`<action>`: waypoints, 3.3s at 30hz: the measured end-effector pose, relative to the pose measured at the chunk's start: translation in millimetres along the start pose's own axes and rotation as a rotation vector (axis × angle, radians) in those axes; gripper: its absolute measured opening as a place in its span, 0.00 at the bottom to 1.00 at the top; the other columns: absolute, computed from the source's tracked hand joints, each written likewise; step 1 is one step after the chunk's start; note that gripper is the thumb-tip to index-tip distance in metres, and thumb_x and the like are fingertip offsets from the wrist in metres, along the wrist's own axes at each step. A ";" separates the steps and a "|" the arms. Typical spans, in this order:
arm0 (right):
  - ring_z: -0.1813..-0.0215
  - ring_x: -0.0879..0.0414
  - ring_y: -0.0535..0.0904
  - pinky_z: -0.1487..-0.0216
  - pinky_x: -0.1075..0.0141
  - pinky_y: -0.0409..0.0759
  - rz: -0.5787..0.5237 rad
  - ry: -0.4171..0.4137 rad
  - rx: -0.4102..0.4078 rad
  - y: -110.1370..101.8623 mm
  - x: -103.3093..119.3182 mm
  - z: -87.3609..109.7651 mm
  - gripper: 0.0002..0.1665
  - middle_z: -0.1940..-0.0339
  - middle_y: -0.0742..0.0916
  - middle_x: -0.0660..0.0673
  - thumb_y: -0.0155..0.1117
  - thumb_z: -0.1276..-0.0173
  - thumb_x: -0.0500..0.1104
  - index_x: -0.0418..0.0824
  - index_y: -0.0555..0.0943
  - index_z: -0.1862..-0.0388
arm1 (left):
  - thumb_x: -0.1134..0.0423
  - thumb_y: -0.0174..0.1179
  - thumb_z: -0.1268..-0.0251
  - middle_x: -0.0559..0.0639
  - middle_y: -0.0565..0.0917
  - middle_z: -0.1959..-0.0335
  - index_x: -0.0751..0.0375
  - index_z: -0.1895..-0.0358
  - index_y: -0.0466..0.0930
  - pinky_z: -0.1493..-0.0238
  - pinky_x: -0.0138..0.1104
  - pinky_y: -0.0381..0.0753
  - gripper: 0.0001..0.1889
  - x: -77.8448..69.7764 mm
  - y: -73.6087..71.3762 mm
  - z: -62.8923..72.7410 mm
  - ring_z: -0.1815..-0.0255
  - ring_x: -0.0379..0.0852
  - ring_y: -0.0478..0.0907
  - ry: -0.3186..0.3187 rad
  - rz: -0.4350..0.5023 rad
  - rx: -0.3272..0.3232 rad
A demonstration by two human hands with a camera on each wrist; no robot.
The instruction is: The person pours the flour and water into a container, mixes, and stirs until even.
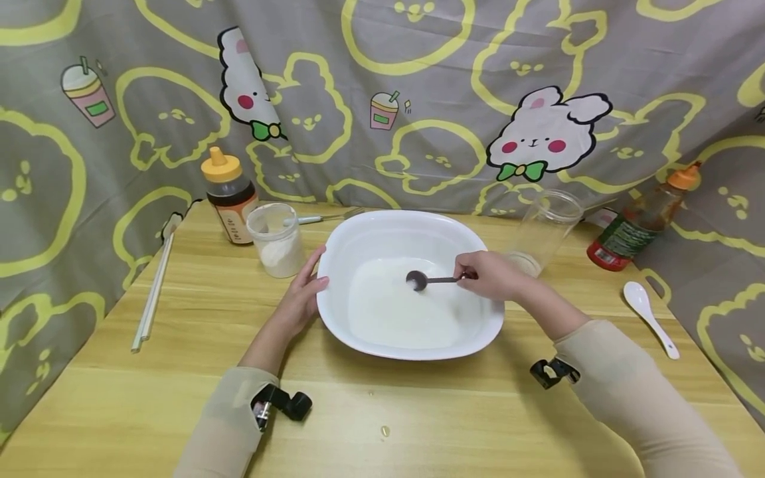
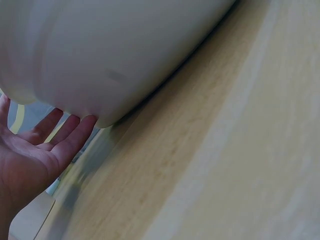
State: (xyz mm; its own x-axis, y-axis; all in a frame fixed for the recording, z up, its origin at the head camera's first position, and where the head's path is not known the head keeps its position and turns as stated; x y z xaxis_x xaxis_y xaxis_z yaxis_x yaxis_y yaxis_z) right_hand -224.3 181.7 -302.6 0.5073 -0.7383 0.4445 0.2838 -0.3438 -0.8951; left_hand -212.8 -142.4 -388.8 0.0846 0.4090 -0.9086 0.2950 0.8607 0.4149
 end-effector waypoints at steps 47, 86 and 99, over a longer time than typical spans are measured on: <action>0.83 0.57 0.67 0.87 0.68 0.64 -0.310 -0.071 -0.503 -67.1 15.9 81.7 0.07 0.81 0.77 0.44 0.57 0.44 0.29 0.34 0.76 0.65 | 0.68 0.46 0.43 0.62 0.58 0.42 0.47 0.33 0.47 0.61 0.37 0.75 0.33 -1.1 1.0 0.2 0.56 0.46 0.71 0.004 -0.037 -0.012; 0.84 0.56 0.54 0.87 0.67 0.42 -1.412 -0.119 -0.343 38.4 -138.8 173.0 0.24 0.76 0.80 0.44 0.28 0.35 0.23 0.34 0.74 0.58 | 0.69 0.45 0.43 0.60 0.59 0.43 0.48 0.33 0.46 0.61 0.35 0.75 0.34 1.2 2.6 -0.6 0.58 0.44 0.72 -0.007 -0.013 -0.015; 0.83 0.63 0.67 0.85 0.67 0.45 -1.378 0.054 -0.386 53.2 -156.6 183.5 0.22 0.78 0.80 0.46 0.33 0.34 0.26 0.38 0.78 0.61 | 0.68 0.46 0.43 0.60 0.57 0.41 0.48 0.33 0.46 0.59 0.36 0.74 0.33 0.3 2.6 -0.4 0.56 0.44 0.71 -0.012 -0.022 -0.015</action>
State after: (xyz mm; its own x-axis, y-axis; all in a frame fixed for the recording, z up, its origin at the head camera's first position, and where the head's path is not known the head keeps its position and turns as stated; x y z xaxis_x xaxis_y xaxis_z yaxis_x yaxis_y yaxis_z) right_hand -139.3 385.5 -413.3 -0.0196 0.2899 0.9569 0.2758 -0.9183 0.2839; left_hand -212.4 -139.9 -388.0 0.0901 0.3861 -0.9180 0.2828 0.8739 0.3953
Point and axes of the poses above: each hand's wrist, its own z-axis away from the middle knuckle, its own y-axis out of the palm, x = y × z, the point moved 1 cm from there along -z, towards the middle knuckle
